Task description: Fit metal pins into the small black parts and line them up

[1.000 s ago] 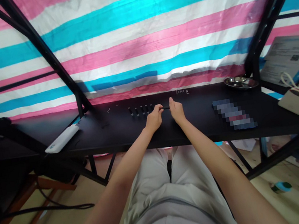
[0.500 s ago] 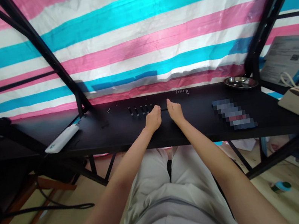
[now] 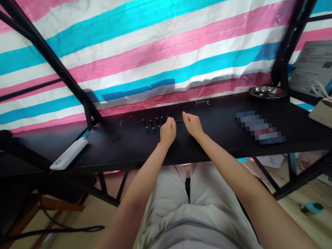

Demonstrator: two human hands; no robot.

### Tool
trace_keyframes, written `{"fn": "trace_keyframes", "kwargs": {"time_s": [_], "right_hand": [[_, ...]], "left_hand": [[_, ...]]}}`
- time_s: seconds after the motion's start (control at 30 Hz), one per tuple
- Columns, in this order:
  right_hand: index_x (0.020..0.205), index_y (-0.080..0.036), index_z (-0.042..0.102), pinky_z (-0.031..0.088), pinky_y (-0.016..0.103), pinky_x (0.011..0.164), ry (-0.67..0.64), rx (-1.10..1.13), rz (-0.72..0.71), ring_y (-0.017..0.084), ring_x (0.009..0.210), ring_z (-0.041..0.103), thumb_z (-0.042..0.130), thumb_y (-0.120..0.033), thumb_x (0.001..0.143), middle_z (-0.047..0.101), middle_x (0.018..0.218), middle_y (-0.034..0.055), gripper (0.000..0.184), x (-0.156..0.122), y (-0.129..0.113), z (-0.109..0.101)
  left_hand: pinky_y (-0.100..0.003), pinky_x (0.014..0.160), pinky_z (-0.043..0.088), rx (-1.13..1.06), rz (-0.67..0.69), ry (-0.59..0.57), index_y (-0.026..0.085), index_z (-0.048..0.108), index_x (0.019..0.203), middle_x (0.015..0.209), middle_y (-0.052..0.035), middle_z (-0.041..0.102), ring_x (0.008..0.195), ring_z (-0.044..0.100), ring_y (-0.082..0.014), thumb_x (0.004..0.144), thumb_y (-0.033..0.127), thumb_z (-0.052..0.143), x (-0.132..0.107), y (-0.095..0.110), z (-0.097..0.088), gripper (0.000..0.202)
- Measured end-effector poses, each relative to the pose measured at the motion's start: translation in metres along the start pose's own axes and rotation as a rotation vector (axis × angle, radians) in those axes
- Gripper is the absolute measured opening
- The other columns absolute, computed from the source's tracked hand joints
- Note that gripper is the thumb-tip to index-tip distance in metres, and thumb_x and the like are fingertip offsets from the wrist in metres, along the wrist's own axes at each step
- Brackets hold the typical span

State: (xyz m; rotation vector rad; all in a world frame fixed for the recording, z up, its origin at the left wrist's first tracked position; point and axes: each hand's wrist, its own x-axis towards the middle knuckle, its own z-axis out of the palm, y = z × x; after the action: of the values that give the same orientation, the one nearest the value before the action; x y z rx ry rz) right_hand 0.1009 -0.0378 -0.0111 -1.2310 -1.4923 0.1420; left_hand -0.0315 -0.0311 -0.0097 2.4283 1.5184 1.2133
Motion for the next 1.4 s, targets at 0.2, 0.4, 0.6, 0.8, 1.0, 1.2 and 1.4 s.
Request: {"fn": "trace_keyframes", "kwargs": {"time_s": [0.2,0.4,0.6,0.8,1.0,1.2,1.4], "right_hand": [[0.056,-0.022,0.03,0.027,0.025,0.055,-0.03,0.004,-0.043,0.01,0.052,0.033,0.03,-0.053,0.089,0.036,0.053,-0.0039,0.045,0.0,0.003,0.001],[0.063,-0.023,0.035,0.029,0.025,0.056,-0.055,-0.062,-0.065,0.012,0.054,0.038,0.026,-0.052,0.09,0.039,0.056,-0.0034,0.041,-0.001,0.007,0.004],[0.083,-0.022,0.053,0.036,0.025,0.061,-0.186,-0.1,-0.11,0.014,0.061,0.05,0.03,-0.047,0.091,0.057,0.071,0.0018,0.035,-0.003,0.007,0.003],[0.105,-0.02,0.059,0.043,0.028,0.072,-0.215,-0.133,-0.268,0.018,0.086,0.059,0.032,-0.039,0.092,0.063,0.1,0.0085,0.035,-0.006,0.005,0.002],[0.111,-0.023,0.06,0.043,0.026,0.063,-0.234,-0.295,-0.335,0.017,0.084,0.059,0.037,-0.034,0.091,0.06,0.103,0.0074,0.032,-0.007,0.007,0.003],[0.102,-0.021,0.064,0.039,0.027,0.056,-0.177,-0.473,-0.302,0.018,0.079,0.055,0.038,-0.032,0.09,0.058,0.094,0.0092,0.03,-0.005,0.013,0.005],[0.109,-0.017,0.059,0.044,0.03,0.071,0.0,-0.307,-0.274,0.02,0.085,0.058,0.031,-0.035,0.093,0.062,0.096,0.0112,0.037,-0.005,0.01,0.0]], "left_hand": [[-0.023,0.06,0.04,-0.056,-0.027,0.026,0.018,0.05,0.079,0.066,-0.0029,0.059,0.061,0.058,-0.0142,0.095,0.029,0.023,0.002,-0.003,0.0,0.033],[-0.024,0.063,0.041,-0.13,-0.072,0.07,0.019,0.048,0.076,0.062,-0.0016,0.057,0.06,0.058,-0.0136,0.096,0.032,0.021,0.003,-0.01,0.002,0.036],[-0.025,0.066,0.042,-0.168,-0.119,0.111,0.019,0.048,0.074,0.062,-0.0023,0.058,0.06,0.058,-0.0139,0.096,0.034,0.019,0.005,-0.014,0.003,0.039],[-0.026,0.067,0.043,-0.18,-0.175,0.137,0.019,0.05,0.08,0.065,-0.0032,0.06,0.064,0.06,-0.015,0.096,0.035,0.019,0.007,-0.017,0.003,0.039],[-0.027,0.067,0.043,-0.122,-0.178,0.104,0.019,0.049,0.08,0.066,-0.0035,0.06,0.064,0.06,-0.0163,0.096,0.032,0.022,0.006,-0.017,-0.001,0.034],[-0.026,0.065,0.042,-0.113,-0.172,0.126,0.019,0.048,0.078,0.064,-0.0028,0.059,0.063,0.06,-0.0156,0.096,0.033,0.022,0.005,-0.017,-0.001,0.034],[-0.026,0.064,0.042,-0.092,-0.167,0.124,0.019,0.048,0.081,0.066,-0.0031,0.06,0.063,0.06,-0.0159,0.096,0.034,0.022,0.005,-0.017,-0.001,0.034]]}}
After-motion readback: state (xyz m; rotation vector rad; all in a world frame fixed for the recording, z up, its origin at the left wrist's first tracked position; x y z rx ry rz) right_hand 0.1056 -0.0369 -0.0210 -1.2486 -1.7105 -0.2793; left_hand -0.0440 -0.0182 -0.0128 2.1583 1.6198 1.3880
